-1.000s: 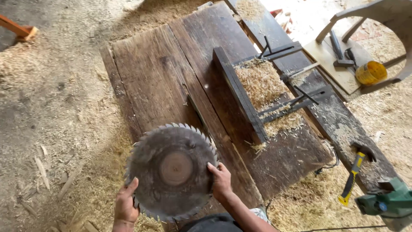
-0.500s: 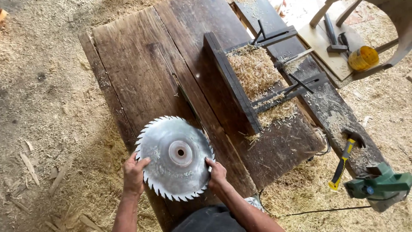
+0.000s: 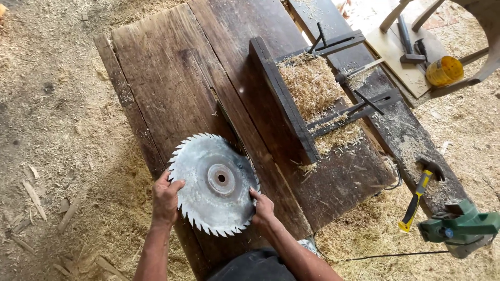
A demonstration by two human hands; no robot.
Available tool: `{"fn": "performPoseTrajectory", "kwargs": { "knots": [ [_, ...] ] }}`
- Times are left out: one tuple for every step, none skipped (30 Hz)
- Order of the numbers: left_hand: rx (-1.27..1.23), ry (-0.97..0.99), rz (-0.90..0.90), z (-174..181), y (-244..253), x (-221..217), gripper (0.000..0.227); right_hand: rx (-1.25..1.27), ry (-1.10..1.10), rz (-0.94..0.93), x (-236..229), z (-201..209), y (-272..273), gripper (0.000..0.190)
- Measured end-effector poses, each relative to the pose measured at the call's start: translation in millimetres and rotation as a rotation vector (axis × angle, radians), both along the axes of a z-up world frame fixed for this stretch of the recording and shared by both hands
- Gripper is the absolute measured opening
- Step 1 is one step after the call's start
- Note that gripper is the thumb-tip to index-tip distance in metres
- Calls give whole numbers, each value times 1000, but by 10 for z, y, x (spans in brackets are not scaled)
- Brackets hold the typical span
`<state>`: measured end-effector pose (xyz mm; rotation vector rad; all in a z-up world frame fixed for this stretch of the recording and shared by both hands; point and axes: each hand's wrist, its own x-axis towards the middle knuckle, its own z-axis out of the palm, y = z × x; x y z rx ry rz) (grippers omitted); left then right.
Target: Inspecting and rotating a large circular saw blade on a woodworking workbench.
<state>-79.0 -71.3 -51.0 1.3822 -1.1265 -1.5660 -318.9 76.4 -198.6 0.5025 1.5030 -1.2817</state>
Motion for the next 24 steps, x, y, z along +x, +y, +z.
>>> {"fn": "performPoseTrajectory", "kwargs": {
  "knots": [
    [-36, -35, -19, -203, -12, 77, 80, -15, -50, -25, 3, 40, -10, 27],
    [-71, -71, -38, -404, -22, 158, 80, -30, -99, -51, 8, 82, -20, 26],
    [-72, -72, -34, -554, -60, 215, 80, -31, -100, -47, 8, 71, -28, 26],
    [-131, -122, -75, -702, -96, 274, 63, -63, -129, -72, 8, 61, -35, 27],
    [-186, -171, -116, -852, -113, 334, 75, -93, -157, -97, 8, 51, -25, 28],
    [-184, -172, -111, -464, -79, 184, 75, -91, -158, -92, 13, 109, -32, 28],
    [-104, -66, -83, -75, -59, 28, 62, -59, -182, -105, 14, 165, -52, 28],
    [-25, 41, -56, 314, -40, -128, 78, -27, -205, -117, 14, 223, -71, 28],
    [-25, 41, -56, 390, -18, -154, 78, -27, -205, -117, 19, 219, -67, 28],
    [-3, 57, -36, 466, 4, -180, 77, -30, -204, -120, 23, 215, -62, 29],
    [18, 73, -16, 541, 25, -206, 76, -33, -201, -122, 26, 211, -59, 30],
    [18, 74, -15, 581, 67, -206, 76, -33, -201, -122, 32, 154, -35, 30],
    [13, 79, -17, 618, 111, -209, 75, -66, -198, -122, 31, 98, -12, 31],
    [8, 85, -18, 656, 155, -211, 75, -98, -195, -121, 31, 41, 12, 32],
    [9, 86, -14, 487, 177, -145, 75, -97, -194, -117, 38, 90, 17, 32],
    [-7, 28, 2, 318, 200, -78, 71, -110, -182, -114, 45, 138, 23, 33],
    [-23, -29, 15, 151, 215, -20, 68, -125, -170, -114, 46, 189, 23, 34],
    [-23, -27, 18, 80, 175, -10, 68, -125, -168, -111, 47, 256, -8, 34],
    [-22, -38, 13, 10, 148, 7, 44, -89, -178, -104, 52, 323, -30, 35],
    [-21, -48, 7, -60, 122, 22, 26, -53, -187, -96, 56, 390, -51, 35],
    [-23, -46, 6, -93, 75, 35, 26, -55, -185, -97, 51, 379, -60, 35],
    [-115, -63, -30, -124, 28, 44, 27, -53, -192, -100, 42, 369, -70, 37],
    [-207, -82, -68, -155, -14, 58, 53, -50, -200, -104, 41, 358, -71, 39],
    [-207, -81, -70, -129, -43, 47, 53, -51, -199, -106, 32, 361, -73, 39]
  ]
}}
